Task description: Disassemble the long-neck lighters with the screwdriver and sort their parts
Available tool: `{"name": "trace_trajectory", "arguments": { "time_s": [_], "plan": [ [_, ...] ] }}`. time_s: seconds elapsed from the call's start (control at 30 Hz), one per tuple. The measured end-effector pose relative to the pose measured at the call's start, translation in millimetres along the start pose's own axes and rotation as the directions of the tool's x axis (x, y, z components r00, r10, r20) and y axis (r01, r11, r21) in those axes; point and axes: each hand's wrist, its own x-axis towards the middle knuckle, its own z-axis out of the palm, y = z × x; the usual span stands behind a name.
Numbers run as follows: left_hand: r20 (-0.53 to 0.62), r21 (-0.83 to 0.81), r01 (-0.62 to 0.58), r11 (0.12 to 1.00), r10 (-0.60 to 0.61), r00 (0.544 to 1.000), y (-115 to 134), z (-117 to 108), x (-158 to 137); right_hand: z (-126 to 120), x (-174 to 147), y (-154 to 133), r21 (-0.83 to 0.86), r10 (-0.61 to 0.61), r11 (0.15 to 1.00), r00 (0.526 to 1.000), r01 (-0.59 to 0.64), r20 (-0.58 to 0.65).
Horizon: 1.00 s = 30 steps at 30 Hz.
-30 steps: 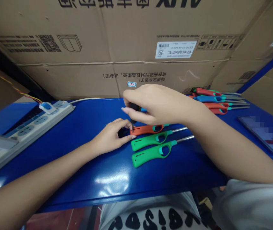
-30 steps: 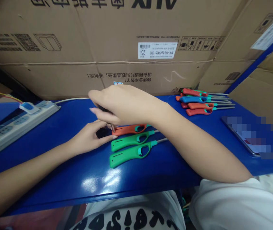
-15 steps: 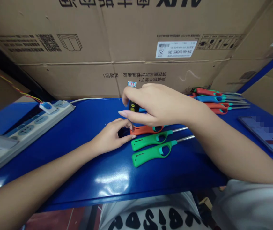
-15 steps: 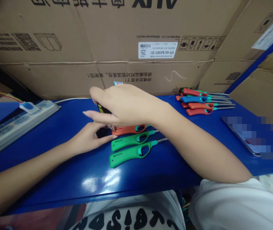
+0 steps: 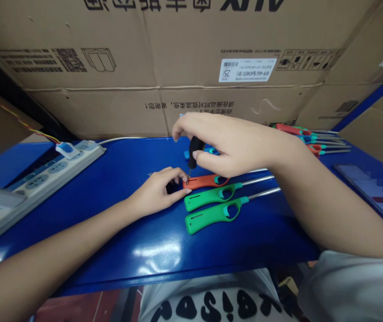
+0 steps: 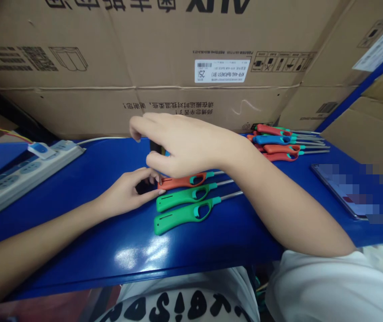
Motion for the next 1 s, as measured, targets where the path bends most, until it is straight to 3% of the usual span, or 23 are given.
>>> {"name": "trace_trajectory", "arguments": {
  "time_s": [0.2,0.37,0.43,0.53,0.67,0.8,1.0],
  "plan": [
    [0.006,-0.054,0.04,0.998,-0.04,0.999,2.5,1.3,-0.3,-1.7,-2.1,7.4,0.053,0.101,0.994,0.995,-0.1,-0.006],
    [-0.011,-0.096,0.056,0.994,-0.057,0.998,3.2,2.7,0.4,-16.4,-10.2,23.7,-0.008,0.201,0.978,0.942,-0.21,-0.27],
    [-0.013,-0.104,0.057,0.993,-0.059,0.998,2.5,3.7,0.7,-20.3,-14.6,36.7,-0.07,0.247,0.957,0.917,-0.282,-0.314],
    [-0.018,-0.098,0.048,0.994,-0.05,0.999,0.7,4.8,1.0,-19.8,-19.3,55.7,-0.168,0.31,0.92,0.918,-0.355,-0.246],
    [-0.01,-0.046,0.027,0.999,-0.027,1.0,0.5,2.2,1.1,-11.4,-19.5,68.6,-0.178,0.342,0.913,0.926,-0.368,-0.162],
    [0.087,0.167,-0.085,0.982,0.071,0.994,6.7,-2.9,2.4,-2.1,-16.3,72.7,-0.187,0.387,0.899,0.918,-0.397,-0.09],
    [0.154,0.469,-0.172,0.867,0.112,0.982,13.6,-0.6,5.6,7.2,-14.1,77.4,-0.13,0.378,0.92,0.925,-0.371,0.032]
  ]
}}
